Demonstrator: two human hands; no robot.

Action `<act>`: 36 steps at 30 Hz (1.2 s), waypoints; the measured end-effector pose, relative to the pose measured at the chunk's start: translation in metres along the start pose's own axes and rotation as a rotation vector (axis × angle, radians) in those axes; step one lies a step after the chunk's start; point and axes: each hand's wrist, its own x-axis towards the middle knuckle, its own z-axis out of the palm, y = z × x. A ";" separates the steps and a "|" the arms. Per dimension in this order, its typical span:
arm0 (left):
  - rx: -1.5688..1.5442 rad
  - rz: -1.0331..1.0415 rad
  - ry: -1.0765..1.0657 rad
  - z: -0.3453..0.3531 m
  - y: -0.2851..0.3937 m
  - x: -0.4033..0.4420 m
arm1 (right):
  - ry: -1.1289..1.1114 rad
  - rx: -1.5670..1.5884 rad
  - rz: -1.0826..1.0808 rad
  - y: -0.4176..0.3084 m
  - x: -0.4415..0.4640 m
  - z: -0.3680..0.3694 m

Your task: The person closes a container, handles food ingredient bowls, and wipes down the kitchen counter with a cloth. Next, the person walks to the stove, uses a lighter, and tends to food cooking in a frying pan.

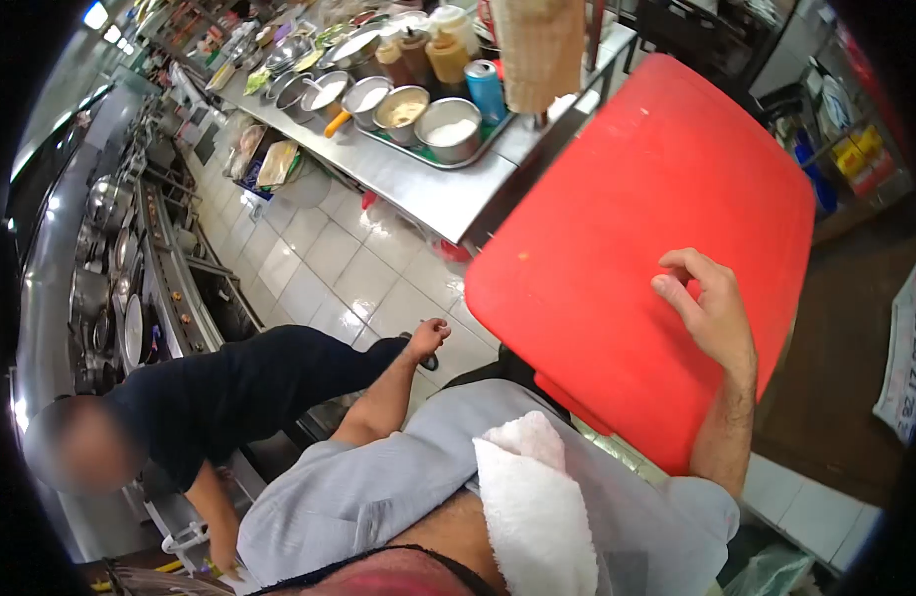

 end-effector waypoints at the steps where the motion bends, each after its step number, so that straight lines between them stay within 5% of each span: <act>1: 0.031 -0.002 -0.004 -0.016 0.010 0.006 | 0.000 -0.004 -0.054 -0.006 0.017 0.006; 10: 0.356 0.017 -0.092 -0.140 -0.049 0.110 | -0.189 -0.320 -0.381 -0.114 0.155 0.082; 18: 0.091 -0.026 -0.088 -0.299 -0.095 0.188 | -0.077 -0.505 -0.446 -0.246 0.300 0.169; 22: -0.005 -0.030 0.189 -0.422 -0.138 0.205 | -0.030 -0.503 -0.852 -0.330 0.423 0.212; 25: -0.262 -0.120 0.500 -0.487 -0.220 0.208 | -0.027 -0.415 -0.958 -0.388 0.524 0.250; 27: -0.463 -0.339 0.565 -0.530 -0.202 0.160 | 0.078 -0.598 -1.016 -0.436 0.591 0.272; 29: -0.630 -0.394 0.720 -0.529 -0.243 0.136 | 0.043 -0.534 -1.031 -0.486 0.649 0.283; 31: -0.755 -0.524 0.787 -0.508 -0.284 0.110 | -0.405 -0.753 -0.589 -0.552 0.699 0.293; 33: -0.710 -0.646 0.843 -0.460 -0.346 0.089 | -0.226 0.037 -1.003 -0.528 0.887 0.317; 34: -0.623 -0.731 0.828 -0.441 -0.356 0.074 | -0.557 0.073 -0.881 -0.569 0.883 0.301; 35: -0.686 -0.781 0.895 -0.423 -0.363 0.058 | -0.629 0.095 -0.953 -0.597 0.885 0.307; 36: -0.706 -0.912 0.773 -0.408 -0.354 0.042 | -0.156 -0.271 -1.033 -0.621 0.886 0.317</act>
